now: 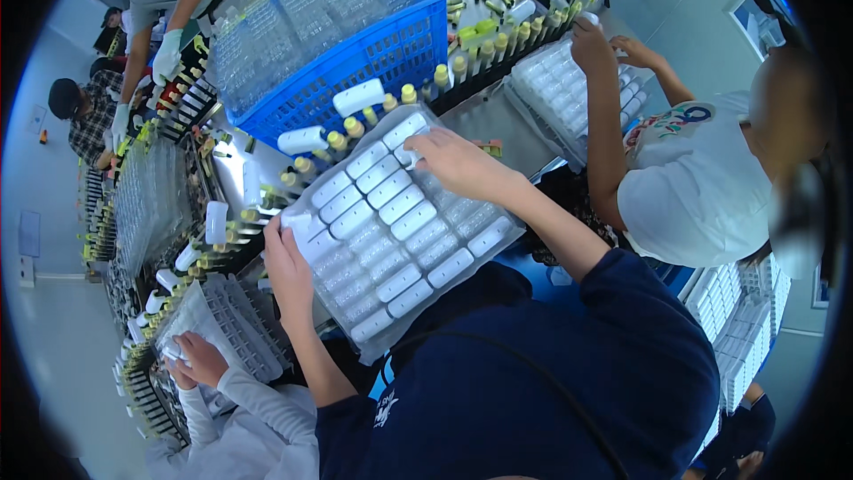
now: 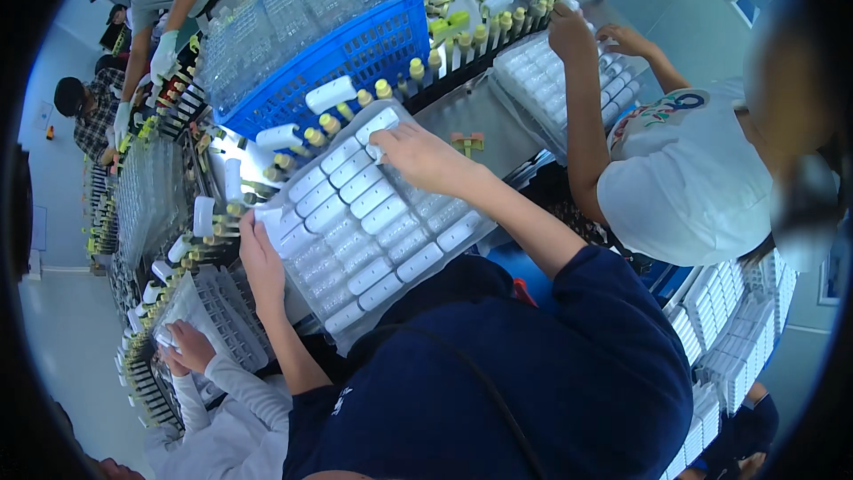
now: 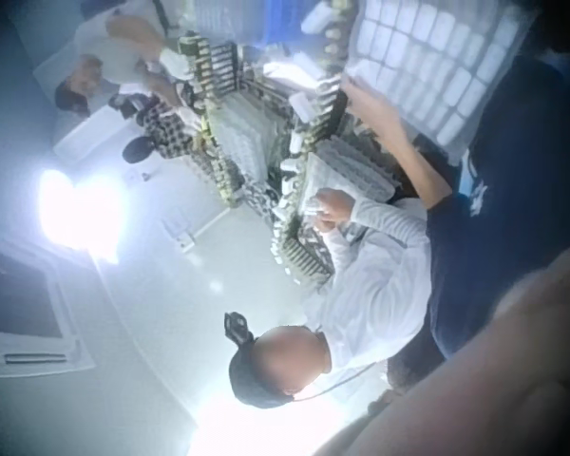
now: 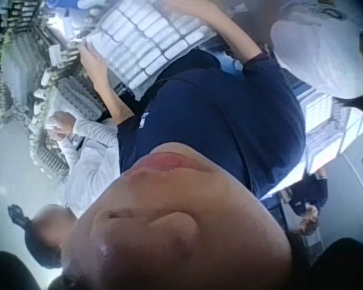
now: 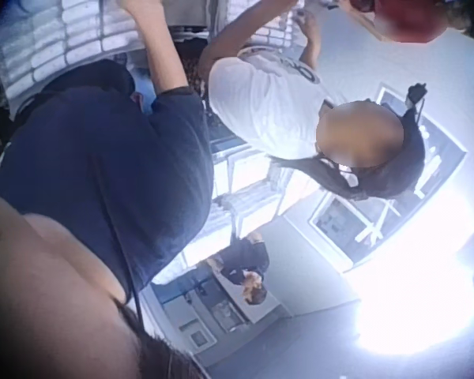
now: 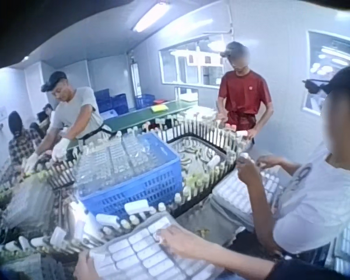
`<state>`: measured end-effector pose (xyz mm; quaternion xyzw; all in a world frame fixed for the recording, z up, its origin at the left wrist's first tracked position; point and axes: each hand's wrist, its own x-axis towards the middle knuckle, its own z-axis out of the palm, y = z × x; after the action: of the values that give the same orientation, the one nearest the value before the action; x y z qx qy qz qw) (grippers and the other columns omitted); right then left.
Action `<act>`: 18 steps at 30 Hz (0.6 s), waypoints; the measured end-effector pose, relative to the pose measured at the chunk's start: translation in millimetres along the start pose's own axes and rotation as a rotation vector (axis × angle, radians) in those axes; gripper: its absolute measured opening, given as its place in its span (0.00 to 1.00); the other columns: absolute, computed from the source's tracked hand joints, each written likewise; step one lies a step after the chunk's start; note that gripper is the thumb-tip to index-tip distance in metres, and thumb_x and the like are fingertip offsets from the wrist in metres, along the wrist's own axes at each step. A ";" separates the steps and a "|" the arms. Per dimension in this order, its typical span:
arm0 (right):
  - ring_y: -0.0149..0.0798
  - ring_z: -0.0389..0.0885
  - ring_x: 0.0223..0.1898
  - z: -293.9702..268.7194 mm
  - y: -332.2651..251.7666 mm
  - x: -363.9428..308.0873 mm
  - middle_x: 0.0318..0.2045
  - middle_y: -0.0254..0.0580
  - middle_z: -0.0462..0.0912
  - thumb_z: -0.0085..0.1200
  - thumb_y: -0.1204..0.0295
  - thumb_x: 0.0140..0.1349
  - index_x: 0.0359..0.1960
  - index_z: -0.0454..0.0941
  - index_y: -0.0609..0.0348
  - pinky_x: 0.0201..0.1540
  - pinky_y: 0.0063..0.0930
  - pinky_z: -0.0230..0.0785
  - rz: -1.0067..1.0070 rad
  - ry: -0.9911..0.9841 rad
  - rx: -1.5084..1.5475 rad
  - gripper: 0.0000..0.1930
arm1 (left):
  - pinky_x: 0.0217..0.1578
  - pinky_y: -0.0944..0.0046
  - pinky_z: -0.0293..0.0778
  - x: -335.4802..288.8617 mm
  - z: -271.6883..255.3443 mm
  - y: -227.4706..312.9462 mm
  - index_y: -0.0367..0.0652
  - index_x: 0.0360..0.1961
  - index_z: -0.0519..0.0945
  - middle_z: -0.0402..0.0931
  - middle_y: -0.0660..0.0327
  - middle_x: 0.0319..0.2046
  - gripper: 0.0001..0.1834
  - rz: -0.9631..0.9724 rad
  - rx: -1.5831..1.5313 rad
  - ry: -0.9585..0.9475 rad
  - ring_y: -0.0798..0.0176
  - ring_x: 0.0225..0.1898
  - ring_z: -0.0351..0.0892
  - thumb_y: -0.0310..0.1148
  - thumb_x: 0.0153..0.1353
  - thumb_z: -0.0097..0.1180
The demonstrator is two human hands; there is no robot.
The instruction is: The person places small white bottles into clear plastic trays on a factory assembly line. They repeatedly pick up bottles from a blue crate and arrange them into the trays, then stack the filled trays onto a growing pile.
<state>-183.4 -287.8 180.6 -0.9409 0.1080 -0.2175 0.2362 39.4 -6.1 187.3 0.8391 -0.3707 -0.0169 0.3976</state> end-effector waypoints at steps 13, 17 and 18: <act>0.52 0.82 0.56 -63.6 96.5 104.6 0.50 0.46 0.86 0.62 0.60 0.70 0.59 0.79 0.58 0.56 0.45 0.75 -0.147 0.234 -0.314 0.21 | 0.46 0.58 0.77 -67.3 11.7 36.5 0.38 0.59 0.79 0.84 0.47 0.41 0.25 -0.029 -0.251 -0.183 0.53 0.40 0.83 0.35 0.65 0.72; 0.51 0.79 0.59 -8.1 93.7 126.6 0.56 0.43 0.83 0.64 0.57 0.68 0.56 0.81 0.53 0.59 0.47 0.74 -0.200 0.180 -0.348 0.20 | 0.48 0.56 0.78 -75.0 5.3 34.5 0.37 0.58 0.80 0.85 0.45 0.42 0.24 -0.063 -0.218 -0.165 0.50 0.42 0.85 0.35 0.66 0.72; 0.51 0.79 0.59 4.5 94.0 125.4 0.57 0.41 0.83 0.65 0.56 0.67 0.54 0.81 0.52 0.59 0.47 0.75 -0.263 0.268 -0.364 0.20 | 0.48 0.56 0.78 -74.1 5.3 35.0 0.37 0.58 0.80 0.85 0.45 0.42 0.23 -0.069 -0.227 -0.161 0.49 0.42 0.85 0.36 0.66 0.72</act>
<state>-80.2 -405.7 175.7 -0.9366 0.0522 -0.3460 0.0164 -37.3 23.2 187.7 0.7971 -0.3679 -0.1397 0.4580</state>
